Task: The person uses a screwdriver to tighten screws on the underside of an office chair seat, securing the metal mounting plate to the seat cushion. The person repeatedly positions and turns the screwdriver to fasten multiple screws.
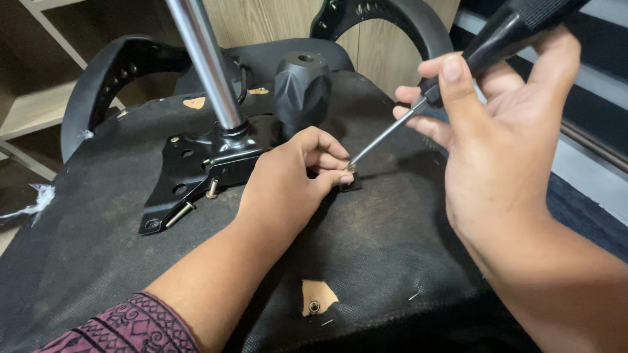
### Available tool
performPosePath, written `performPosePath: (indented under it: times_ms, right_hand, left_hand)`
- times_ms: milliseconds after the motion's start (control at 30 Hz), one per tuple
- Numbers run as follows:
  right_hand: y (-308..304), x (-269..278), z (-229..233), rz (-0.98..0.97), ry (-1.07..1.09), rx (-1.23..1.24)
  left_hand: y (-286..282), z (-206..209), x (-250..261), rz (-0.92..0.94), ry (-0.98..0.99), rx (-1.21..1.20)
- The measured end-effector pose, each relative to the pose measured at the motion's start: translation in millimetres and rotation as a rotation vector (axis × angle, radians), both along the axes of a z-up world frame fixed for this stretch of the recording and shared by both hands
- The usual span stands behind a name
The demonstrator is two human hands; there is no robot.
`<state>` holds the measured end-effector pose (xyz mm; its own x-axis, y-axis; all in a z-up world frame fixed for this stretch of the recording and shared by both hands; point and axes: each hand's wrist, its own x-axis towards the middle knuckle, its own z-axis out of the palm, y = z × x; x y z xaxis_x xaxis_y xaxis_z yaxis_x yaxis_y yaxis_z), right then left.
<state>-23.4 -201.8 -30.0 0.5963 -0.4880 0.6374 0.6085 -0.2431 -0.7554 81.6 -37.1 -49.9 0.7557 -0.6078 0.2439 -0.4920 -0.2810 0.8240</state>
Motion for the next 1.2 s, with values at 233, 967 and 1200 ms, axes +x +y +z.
performPosePath:
  times_ms: [233, 967, 1200]
  right_hand:
    - [-3.7, 2.5, 2.0, 0.014, 0.042, -0.078]
    - [9.3, 29.3, 67.8, 0.069, 0.315, -0.49]
    - [3.9, 30.1, 104.7, -0.011, 0.159, -0.567]
  left_hand:
    - [0.0, -1.5, 2.6, -0.037, -0.02, 0.007]
    - [2.1, -4.5, 0.1, 0.035, -0.164, 0.019]
    - [1.3, -5.5, 1.0, 0.023, -0.203, 0.028]
